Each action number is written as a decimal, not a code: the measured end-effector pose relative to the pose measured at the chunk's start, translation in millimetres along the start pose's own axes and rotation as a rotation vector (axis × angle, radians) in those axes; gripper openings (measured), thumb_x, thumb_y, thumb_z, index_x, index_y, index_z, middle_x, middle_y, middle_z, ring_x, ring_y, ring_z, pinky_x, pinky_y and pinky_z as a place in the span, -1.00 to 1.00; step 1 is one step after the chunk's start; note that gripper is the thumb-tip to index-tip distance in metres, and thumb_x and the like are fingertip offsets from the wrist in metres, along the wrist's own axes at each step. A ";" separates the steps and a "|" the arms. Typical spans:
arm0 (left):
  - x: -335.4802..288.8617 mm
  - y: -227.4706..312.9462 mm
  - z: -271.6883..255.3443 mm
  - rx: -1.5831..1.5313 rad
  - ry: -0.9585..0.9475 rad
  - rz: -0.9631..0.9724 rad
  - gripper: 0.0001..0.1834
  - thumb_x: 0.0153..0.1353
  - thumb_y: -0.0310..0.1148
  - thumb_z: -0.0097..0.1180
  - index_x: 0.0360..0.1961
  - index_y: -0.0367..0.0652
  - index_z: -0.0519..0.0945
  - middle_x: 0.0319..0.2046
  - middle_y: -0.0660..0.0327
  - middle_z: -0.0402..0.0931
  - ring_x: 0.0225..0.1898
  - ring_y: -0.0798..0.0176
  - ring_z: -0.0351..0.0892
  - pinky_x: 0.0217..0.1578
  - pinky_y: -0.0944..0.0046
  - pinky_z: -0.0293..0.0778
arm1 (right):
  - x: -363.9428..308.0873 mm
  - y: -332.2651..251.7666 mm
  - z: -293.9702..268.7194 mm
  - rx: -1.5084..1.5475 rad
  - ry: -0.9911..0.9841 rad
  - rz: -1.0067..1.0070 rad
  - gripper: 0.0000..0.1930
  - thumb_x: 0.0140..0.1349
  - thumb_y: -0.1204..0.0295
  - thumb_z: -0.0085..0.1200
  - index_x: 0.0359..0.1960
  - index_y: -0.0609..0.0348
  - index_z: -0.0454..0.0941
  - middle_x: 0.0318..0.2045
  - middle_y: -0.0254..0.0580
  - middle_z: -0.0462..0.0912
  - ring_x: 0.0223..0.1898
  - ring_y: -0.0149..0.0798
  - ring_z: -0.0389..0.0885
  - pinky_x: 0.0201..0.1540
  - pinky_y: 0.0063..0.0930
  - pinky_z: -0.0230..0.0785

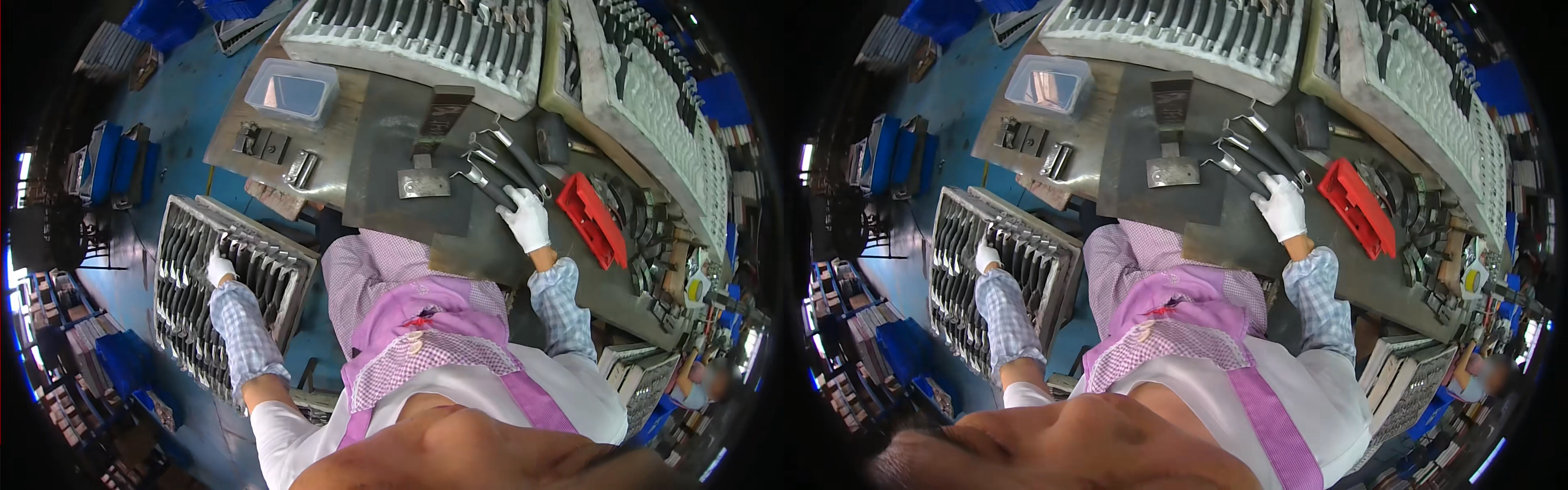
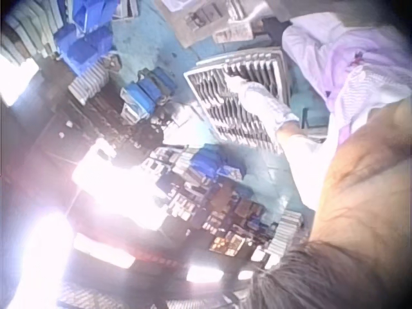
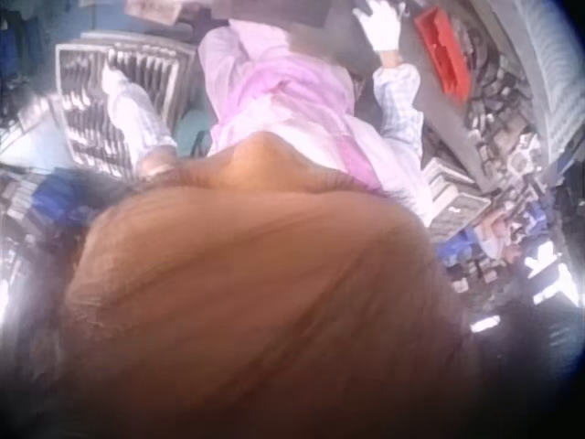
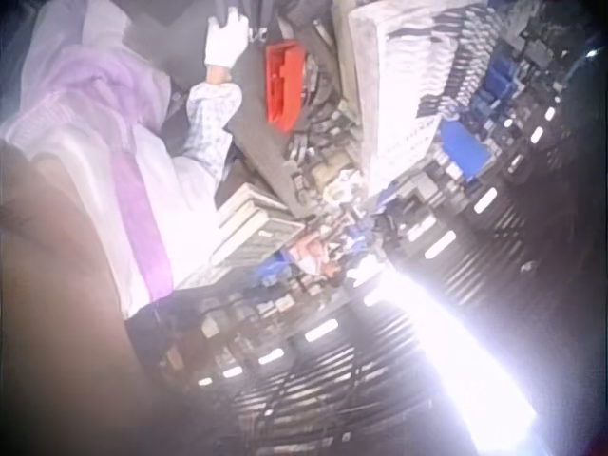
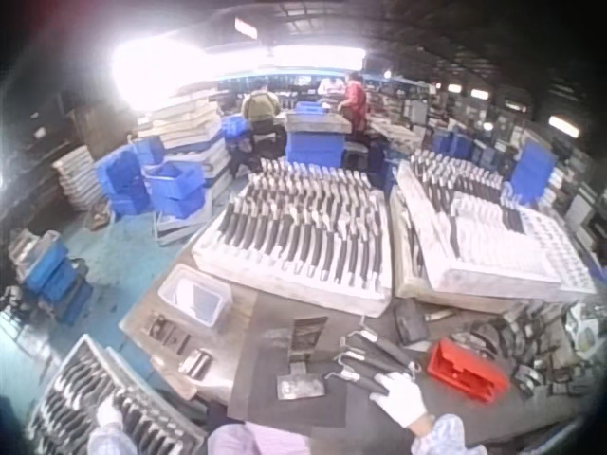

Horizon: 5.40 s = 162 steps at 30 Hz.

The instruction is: Inspecting, sorting, and measuring metal fabrication components using a digital caliper.

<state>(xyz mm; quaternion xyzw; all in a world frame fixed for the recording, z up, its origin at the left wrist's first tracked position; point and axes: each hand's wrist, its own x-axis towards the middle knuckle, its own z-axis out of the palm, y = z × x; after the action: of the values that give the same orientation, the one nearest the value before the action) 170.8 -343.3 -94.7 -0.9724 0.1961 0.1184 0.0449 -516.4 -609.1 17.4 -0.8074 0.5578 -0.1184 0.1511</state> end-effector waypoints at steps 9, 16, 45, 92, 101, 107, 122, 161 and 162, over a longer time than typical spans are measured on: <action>-253.7 218.0 -97.7 -0.900 0.267 0.829 -0.76 0.34 -0.51 0.12 0.00 -0.20 0.66 -0.02 0.07 0.66 0.01 0.11 0.65 0.08 0.20 0.51 | -71.9 -35.2 -68.4 1.133 -0.420 0.656 -0.48 0.26 0.39 0.19 0.25 0.28 0.46 -0.38 -0.06 0.71 -0.56 -0.35 0.63 -0.50 -0.51 0.43; -383.4 344.4 -93.9 -0.858 -0.296 1.166 -0.62 0.26 -0.29 0.23 0.10 -0.08 0.59 -0.23 0.08 0.67 -0.22 0.01 0.66 -0.17 0.11 0.57 | -129.2 -47.4 -37.1 0.716 -0.228 0.645 -0.73 0.07 0.49 0.19 -0.16 0.30 0.66 -0.40 -0.04 0.73 -0.40 -0.29 0.69 -0.26 -0.39 0.51; -305.1 347.7 -48.3 -1.074 -0.236 0.504 -0.68 0.12 -0.28 0.45 -0.40 -0.23 0.53 -0.51 0.25 0.47 -0.47 0.33 0.43 -0.38 0.30 0.44 | 70.0 -98.7 17.3 0.736 -0.040 0.102 -0.82 0.26 0.47 0.24 -0.14 0.25 0.71 -0.24 -0.20 0.73 -0.20 -0.30 0.67 -0.17 -0.45 0.46; 26.3 -19.4 -0.5 -0.439 0.265 0.347 -0.64 0.22 -0.27 0.19 0.05 -0.03 0.66 -0.10 -0.01 0.65 -0.03 -0.10 0.64 -0.02 0.04 0.53 | 32.7 -47.4 -28.5 0.442 -0.106 -0.011 -0.77 0.28 0.60 0.10 -0.06 0.23 0.69 -0.14 -0.11 0.73 -0.16 -0.28 0.70 -0.06 -0.41 0.52; -72.8 64.8 -63.3 -0.635 0.379 0.347 -0.69 0.40 -0.37 0.00 0.05 -0.27 0.63 0.05 0.01 0.63 0.07 0.00 0.61 0.11 0.11 0.49 | 59.2 -27.3 -35.3 -0.282 0.001 0.106 -0.33 0.00 0.27 0.41 0.20 0.10 0.45 0.10 0.11 0.51 0.05 0.12 0.57 0.08 -0.09 0.46; -273.0 226.1 -105.0 -0.939 0.450 0.843 -0.79 0.31 -0.51 0.16 -0.06 -0.21 0.69 -0.07 0.10 0.69 0.00 0.14 0.66 0.10 0.18 0.52 | 59.7 6.0 -12.1 -0.420 0.043 -0.087 -0.46 0.04 0.23 0.38 0.08 0.03 0.53 -0.14 -0.16 0.53 -0.17 -0.05 0.58 -0.10 -0.17 0.50; -373.4 335.0 -72.1 -0.914 -0.192 1.164 -0.81 0.26 -0.33 0.21 -0.11 -0.05 0.68 -0.46 0.21 0.61 -0.41 0.13 0.62 -0.31 0.17 0.55 | -89.3 -19.3 -52.3 0.469 0.195 0.376 -0.78 0.29 0.42 0.19 -0.08 0.23 0.61 -0.45 -0.15 0.65 -0.41 -0.34 0.61 -0.31 -0.41 0.43; -300.9 341.5 -33.3 -1.025 -0.220 0.574 -0.64 0.14 -0.21 0.42 -0.41 -0.21 0.48 -0.52 0.18 0.45 -0.51 0.23 0.39 -0.40 0.23 0.42 | 52.2 -82.6 55.2 0.841 -0.009 -0.052 -0.85 0.17 0.54 0.29 -0.21 0.22 0.69 -0.29 -0.22 0.66 -0.27 -0.29 0.61 -0.16 -0.45 0.43; -301.6 342.4 -34.2 -0.997 -0.211 0.566 -0.64 0.14 -0.21 0.42 -0.40 -0.21 0.49 -0.51 0.16 0.47 -0.50 0.20 0.42 -0.39 0.22 0.43 | 54.3 -84.8 53.2 0.810 -0.032 -0.014 -0.83 0.17 0.53 0.30 -0.19 0.22 0.69 -0.28 -0.22 0.65 -0.27 -0.29 0.61 -0.16 -0.46 0.43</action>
<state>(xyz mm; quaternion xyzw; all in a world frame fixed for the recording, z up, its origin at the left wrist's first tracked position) -226.2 -550.8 -0.9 -0.7689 0.3633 0.2998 -0.4324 -405.0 -625.9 1.2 -0.6881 0.4580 -0.3173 0.4649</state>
